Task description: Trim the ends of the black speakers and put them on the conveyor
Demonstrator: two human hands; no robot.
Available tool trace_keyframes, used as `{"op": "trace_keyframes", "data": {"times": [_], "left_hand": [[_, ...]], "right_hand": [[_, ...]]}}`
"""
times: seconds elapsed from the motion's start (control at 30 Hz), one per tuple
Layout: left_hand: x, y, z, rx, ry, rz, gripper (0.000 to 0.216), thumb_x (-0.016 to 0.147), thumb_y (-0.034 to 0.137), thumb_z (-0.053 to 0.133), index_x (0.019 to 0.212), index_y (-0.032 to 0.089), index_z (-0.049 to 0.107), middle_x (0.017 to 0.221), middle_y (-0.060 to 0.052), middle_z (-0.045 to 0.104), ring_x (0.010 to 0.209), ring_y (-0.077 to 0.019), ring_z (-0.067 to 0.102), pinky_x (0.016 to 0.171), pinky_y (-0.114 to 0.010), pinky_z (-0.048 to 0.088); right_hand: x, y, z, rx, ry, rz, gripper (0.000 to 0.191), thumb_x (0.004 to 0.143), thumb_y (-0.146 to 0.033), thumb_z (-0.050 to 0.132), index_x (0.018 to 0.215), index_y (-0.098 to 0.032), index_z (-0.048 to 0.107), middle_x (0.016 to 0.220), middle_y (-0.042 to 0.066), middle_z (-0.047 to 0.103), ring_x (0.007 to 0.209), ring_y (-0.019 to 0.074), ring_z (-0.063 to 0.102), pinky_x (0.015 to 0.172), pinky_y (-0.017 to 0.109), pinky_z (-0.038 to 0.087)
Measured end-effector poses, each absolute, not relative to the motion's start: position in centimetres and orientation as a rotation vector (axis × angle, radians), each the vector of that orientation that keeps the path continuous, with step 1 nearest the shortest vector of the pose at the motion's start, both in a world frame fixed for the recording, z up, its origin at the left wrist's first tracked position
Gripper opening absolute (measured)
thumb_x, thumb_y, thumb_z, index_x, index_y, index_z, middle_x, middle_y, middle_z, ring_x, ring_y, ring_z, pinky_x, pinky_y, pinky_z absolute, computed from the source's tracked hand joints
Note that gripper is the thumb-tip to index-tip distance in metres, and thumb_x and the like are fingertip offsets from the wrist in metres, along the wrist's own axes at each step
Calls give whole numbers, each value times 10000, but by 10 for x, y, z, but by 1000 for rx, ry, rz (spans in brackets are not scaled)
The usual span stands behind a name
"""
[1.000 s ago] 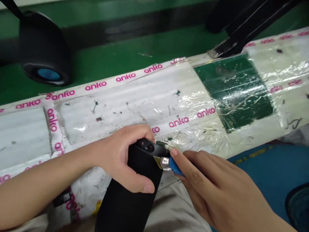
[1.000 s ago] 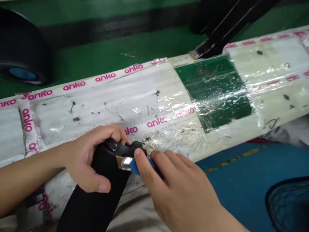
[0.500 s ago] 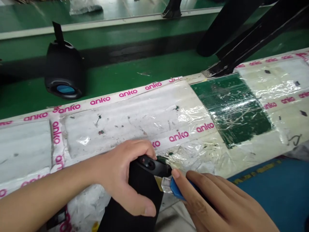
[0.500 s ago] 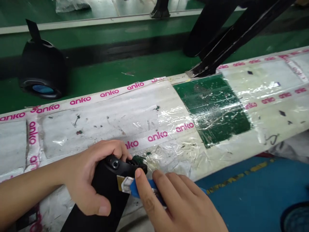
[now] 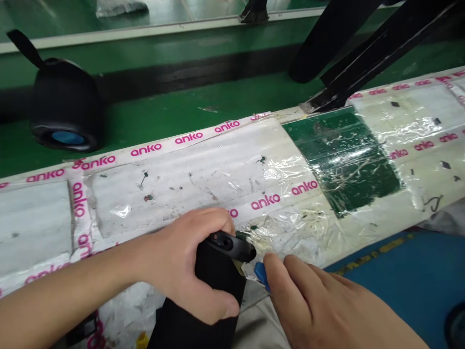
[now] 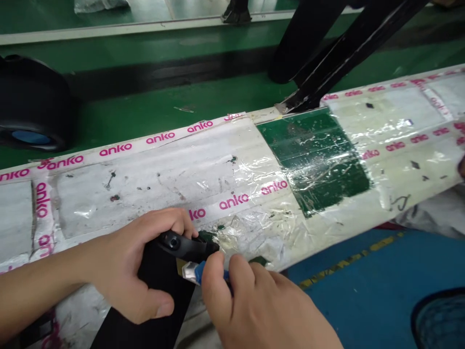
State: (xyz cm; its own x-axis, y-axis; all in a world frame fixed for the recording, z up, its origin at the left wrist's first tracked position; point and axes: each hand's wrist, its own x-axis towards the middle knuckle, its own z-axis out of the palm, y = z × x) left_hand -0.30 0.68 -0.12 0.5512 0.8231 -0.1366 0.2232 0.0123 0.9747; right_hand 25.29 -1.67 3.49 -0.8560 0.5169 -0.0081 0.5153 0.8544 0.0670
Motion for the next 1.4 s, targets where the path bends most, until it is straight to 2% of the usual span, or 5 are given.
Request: {"op": "trace_keyframes", "data": {"times": [0.2,0.3,0.43,0.7,1.4], "left_hand": [[-2,3,1,1546,971,607,442,621,395,859,827,229,505,938,-13,643,775,-184,574,695,-314,501],[-2,-1,-1,1551,979,655,430,638,402,847,845,230,512,911,-10,655,759,-185,582,700,-320,501],[3,-4,0,1534,1021,694,433,623,410,836,825,234,496,858,-4,657,750,-190,592,715,-330,508],[11,-5,4,1544,1091,698,457,591,444,835,808,236,491,791,3,658,671,-178,560,642,-324,478],[12,-6,13,1585,1156,625,374,609,357,783,777,231,473,760,16,600,663,-169,531,616,-315,424]], "right_hand": [[246,0,54,898,2878,-192,449,587,-53,554,999,-232,553,650,-18,585,413,208,559,394,359,321],[263,4,61,929,2928,-191,400,676,-78,509,1035,-251,537,680,-21,599,380,203,510,390,389,254],[278,-2,60,1049,3028,-65,363,831,-67,435,1153,-207,527,890,51,716,449,180,559,400,373,330],[254,-5,40,947,3044,-46,385,859,-28,415,1214,-151,499,742,-7,613,509,193,609,436,343,385],[244,-6,41,976,2868,-90,561,546,-50,558,1081,-206,493,676,-14,603,411,211,582,404,346,260]]}}
